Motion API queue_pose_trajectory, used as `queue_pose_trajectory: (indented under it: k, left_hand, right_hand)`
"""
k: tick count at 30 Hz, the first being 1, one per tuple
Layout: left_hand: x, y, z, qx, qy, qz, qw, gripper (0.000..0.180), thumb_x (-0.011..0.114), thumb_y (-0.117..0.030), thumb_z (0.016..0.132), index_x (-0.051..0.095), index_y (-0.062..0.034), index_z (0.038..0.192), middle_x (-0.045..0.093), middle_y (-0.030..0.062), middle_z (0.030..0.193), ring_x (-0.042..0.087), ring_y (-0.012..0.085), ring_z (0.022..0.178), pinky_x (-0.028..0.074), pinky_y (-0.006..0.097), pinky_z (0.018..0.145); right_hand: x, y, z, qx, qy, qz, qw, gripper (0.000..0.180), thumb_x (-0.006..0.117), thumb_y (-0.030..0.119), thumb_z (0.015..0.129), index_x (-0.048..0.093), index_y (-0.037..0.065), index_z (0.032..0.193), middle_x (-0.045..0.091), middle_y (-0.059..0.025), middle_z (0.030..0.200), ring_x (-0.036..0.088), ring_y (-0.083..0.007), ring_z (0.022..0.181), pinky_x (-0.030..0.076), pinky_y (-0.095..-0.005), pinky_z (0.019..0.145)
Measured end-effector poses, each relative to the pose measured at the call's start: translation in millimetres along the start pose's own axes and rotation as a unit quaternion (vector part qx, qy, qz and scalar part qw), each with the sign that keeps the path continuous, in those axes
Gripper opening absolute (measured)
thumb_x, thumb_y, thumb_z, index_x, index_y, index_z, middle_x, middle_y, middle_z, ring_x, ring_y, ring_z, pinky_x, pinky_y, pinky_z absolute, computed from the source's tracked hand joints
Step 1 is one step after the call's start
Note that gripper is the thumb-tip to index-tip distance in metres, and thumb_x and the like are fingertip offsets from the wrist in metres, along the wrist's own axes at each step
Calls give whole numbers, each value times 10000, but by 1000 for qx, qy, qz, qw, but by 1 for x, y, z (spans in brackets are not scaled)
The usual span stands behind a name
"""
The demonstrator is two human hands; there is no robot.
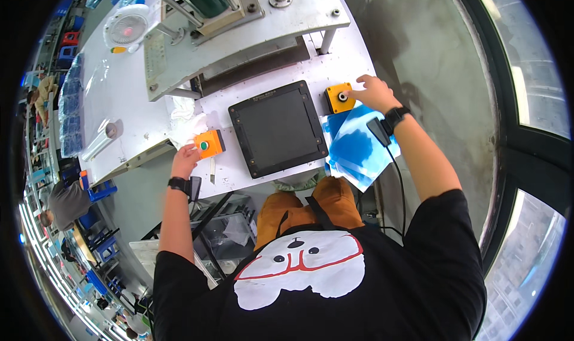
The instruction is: The person is peeling protective films and assembling plastic/metal housing components for electronic devices using industrial presses.
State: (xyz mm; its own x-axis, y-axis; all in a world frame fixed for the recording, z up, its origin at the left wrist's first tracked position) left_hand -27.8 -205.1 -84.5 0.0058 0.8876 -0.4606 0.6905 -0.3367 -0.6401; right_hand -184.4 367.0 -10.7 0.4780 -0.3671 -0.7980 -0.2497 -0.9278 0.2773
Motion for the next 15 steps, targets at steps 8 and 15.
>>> queue_pose_trajectory:
  k: [8,15]
  left_hand:
    - [64,187,-165,-77,-112,-54,989,300,665,-264,883,642,-6,1035,695,111,876,647,224,788,501,347,723]
    - [238,422,-416,-199,105,318,921,362,508,-371,930,680,-88,1076,678,153,1028,626,335,1006,492,439,884]
  right_hand:
    - [23,-15,-115,-304,-205,-11,930,439,709,304,812,605,65,1166,601,-167,1162,543,-359,1111,436,-459,939]
    - [120,-67,-120,-244,-64,-174,952,791,664,475,821,361,132,1466,314,-233,1502,295,-486,1353,295,-543,1087]
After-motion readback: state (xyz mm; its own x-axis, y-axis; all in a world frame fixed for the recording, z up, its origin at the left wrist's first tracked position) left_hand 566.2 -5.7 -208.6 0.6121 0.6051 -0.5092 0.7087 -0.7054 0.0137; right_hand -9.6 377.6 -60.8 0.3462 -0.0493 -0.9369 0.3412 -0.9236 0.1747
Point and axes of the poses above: each hand's wrist, its own z-axis towards the middle knuckle, its own x-axis out of the palm, y = z × x, the point moved 6 cm from there along z, towards the middle knuckle
